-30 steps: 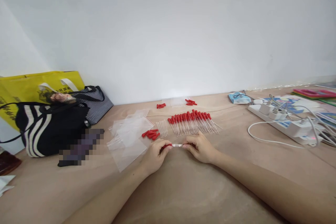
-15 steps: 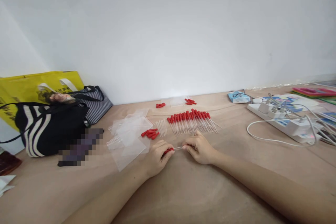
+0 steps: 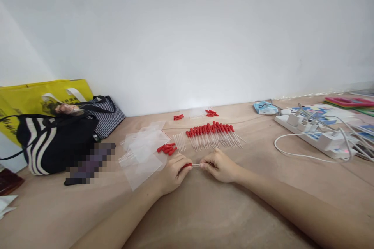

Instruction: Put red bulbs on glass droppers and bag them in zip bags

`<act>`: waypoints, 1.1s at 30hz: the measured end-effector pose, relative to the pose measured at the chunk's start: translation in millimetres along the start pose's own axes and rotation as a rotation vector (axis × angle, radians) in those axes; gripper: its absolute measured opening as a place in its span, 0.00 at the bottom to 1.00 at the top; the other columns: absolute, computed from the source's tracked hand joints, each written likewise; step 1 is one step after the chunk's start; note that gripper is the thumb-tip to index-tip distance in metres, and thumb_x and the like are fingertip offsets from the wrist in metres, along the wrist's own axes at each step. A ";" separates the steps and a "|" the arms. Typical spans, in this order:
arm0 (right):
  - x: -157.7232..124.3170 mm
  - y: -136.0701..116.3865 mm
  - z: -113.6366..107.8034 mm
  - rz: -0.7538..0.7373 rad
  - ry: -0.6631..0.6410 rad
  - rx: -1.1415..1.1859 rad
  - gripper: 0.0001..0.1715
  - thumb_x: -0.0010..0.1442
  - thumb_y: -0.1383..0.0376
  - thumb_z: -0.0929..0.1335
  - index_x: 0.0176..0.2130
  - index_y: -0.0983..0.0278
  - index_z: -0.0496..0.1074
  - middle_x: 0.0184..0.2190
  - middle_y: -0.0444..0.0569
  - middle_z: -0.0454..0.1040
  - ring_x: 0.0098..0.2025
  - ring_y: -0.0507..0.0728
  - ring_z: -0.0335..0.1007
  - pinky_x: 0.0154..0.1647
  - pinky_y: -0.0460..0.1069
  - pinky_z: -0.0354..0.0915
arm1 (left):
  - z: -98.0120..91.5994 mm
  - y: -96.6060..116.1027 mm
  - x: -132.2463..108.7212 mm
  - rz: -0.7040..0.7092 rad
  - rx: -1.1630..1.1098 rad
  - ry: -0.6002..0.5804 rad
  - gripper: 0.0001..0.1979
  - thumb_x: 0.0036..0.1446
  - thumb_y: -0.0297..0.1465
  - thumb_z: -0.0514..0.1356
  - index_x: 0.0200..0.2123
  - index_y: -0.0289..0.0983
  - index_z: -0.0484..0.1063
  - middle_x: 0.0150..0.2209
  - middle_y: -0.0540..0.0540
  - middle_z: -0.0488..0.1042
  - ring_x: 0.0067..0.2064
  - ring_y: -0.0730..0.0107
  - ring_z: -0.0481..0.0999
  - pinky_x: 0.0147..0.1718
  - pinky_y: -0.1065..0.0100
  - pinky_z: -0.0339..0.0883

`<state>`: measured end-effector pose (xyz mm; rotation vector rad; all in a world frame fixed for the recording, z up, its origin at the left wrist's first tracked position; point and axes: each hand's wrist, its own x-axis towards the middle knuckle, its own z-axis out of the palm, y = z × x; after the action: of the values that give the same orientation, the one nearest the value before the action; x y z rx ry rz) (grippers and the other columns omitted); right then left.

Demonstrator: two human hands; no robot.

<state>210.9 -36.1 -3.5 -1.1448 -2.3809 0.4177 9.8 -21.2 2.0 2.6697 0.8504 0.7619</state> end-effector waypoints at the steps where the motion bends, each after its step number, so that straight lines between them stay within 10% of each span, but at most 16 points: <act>1: 0.0 -2.2 -3.3 -0.017 -0.007 -0.003 0.13 0.56 0.66 0.59 0.27 0.63 0.70 0.21 0.43 0.71 0.23 0.49 0.61 0.37 0.48 0.52 | -1.2 -1.2 0.5 0.000 0.013 0.003 0.10 0.58 0.29 0.48 0.32 0.36 0.68 0.31 0.45 0.72 0.34 0.68 0.68 0.36 0.66 0.62; 6: 2.4 -4.2 -10.6 -0.021 -0.028 0.035 0.11 0.51 0.69 0.61 0.29 0.62 0.73 0.22 0.43 0.72 0.26 0.51 0.64 0.34 0.46 0.56 | -10.1 -11.8 1.3 -0.017 0.148 0.040 0.07 0.57 0.31 0.51 0.35 0.39 0.68 0.36 0.47 0.71 0.39 0.65 0.67 0.41 0.63 0.58; 12: 38.0 14.5 2.0 0.364 0.168 0.150 0.10 0.52 0.68 0.62 0.35 0.67 0.70 0.26 0.46 0.73 0.27 0.50 0.67 0.28 0.43 0.58 | -22.2 -43.2 -6.7 -0.347 0.402 0.319 0.10 0.52 0.32 0.56 0.39 0.38 0.68 0.39 0.44 0.69 0.42 0.59 0.66 0.42 0.59 0.57; 33: 105.5 4.2 30.9 0.525 0.203 -0.291 0.12 0.54 0.66 0.59 0.36 0.64 0.68 0.34 0.52 0.74 0.39 0.57 0.68 0.39 0.51 0.50 | -22.4 -67.9 -10.2 -0.478 0.250 0.263 0.07 0.54 0.29 0.50 0.34 0.37 0.66 0.36 0.45 0.72 0.39 0.63 0.70 0.38 0.64 0.64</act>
<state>139.7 47.7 -2.7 -1.8588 -1.9879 0.1077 -41.3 28.7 -8.5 2.4271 1.6704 0.9380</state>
